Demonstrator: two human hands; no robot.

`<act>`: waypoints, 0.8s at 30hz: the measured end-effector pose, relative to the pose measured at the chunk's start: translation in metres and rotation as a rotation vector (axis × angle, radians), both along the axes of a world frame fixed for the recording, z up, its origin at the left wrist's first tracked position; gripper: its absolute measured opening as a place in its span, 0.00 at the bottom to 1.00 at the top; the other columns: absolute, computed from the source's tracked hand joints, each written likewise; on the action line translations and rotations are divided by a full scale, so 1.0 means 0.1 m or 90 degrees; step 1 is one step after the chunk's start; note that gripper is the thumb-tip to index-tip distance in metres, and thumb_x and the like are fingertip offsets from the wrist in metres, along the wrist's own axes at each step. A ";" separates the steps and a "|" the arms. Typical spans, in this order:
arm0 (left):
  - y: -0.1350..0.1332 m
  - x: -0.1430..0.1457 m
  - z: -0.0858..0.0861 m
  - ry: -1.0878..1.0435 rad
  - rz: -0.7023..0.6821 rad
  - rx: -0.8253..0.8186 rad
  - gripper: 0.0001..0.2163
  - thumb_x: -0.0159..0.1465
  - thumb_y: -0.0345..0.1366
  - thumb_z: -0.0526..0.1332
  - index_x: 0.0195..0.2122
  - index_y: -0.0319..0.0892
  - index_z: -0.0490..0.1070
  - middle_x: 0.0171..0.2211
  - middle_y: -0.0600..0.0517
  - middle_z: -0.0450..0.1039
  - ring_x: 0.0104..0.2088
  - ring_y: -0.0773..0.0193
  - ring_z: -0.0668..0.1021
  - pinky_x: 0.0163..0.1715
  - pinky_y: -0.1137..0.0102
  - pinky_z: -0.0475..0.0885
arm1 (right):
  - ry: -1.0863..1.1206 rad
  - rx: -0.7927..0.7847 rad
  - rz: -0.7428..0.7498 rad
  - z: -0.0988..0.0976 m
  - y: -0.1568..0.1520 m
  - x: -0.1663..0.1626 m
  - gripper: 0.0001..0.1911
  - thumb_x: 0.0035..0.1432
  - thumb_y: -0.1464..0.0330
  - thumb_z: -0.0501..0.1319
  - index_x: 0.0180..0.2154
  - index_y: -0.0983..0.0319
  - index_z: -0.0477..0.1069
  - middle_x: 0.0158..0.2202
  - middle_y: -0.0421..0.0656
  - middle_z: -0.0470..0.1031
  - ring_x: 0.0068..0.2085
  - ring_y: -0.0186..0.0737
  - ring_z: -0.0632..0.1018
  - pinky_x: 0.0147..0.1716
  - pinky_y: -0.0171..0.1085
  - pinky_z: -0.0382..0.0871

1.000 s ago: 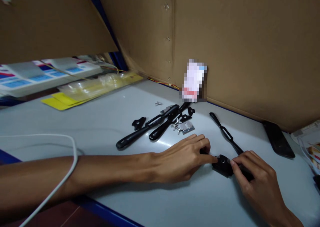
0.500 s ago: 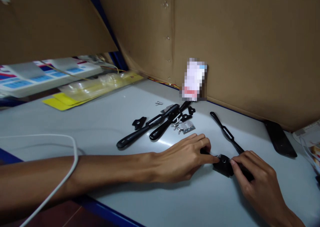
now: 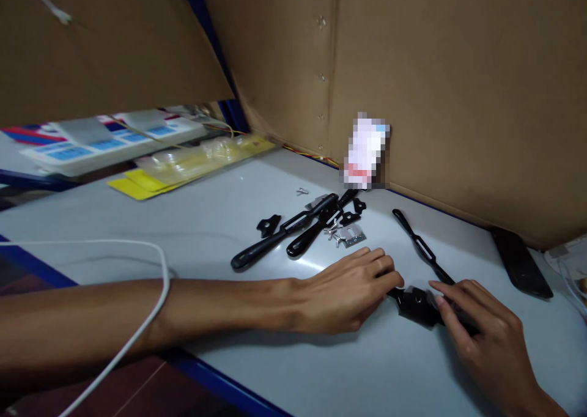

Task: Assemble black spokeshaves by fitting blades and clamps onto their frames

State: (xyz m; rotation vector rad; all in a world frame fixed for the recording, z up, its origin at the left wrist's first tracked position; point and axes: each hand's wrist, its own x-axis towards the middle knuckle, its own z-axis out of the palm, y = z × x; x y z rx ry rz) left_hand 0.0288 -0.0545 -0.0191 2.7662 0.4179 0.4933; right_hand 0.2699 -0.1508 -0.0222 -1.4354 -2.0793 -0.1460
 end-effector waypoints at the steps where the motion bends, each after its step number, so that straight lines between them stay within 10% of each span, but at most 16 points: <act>1: 0.00 0.00 0.00 -0.001 -0.001 0.005 0.11 0.67 0.24 0.56 0.49 0.39 0.69 0.44 0.46 0.71 0.43 0.57 0.72 0.44 0.63 0.68 | -0.004 -0.003 0.009 0.00 0.00 0.00 0.10 0.68 0.72 0.59 0.48 0.60 0.76 0.33 0.40 0.74 0.34 0.36 0.75 0.35 0.38 0.69; 24: 0.02 -0.01 -0.01 0.027 -0.024 0.029 0.28 0.59 0.21 0.59 0.61 0.44 0.69 0.44 0.46 0.71 0.43 0.56 0.72 0.44 0.63 0.69 | -0.008 0.040 0.081 0.05 -0.06 -0.04 0.16 0.64 0.79 0.58 0.46 0.59 0.80 0.34 0.42 0.72 0.33 0.34 0.73 0.29 0.35 0.68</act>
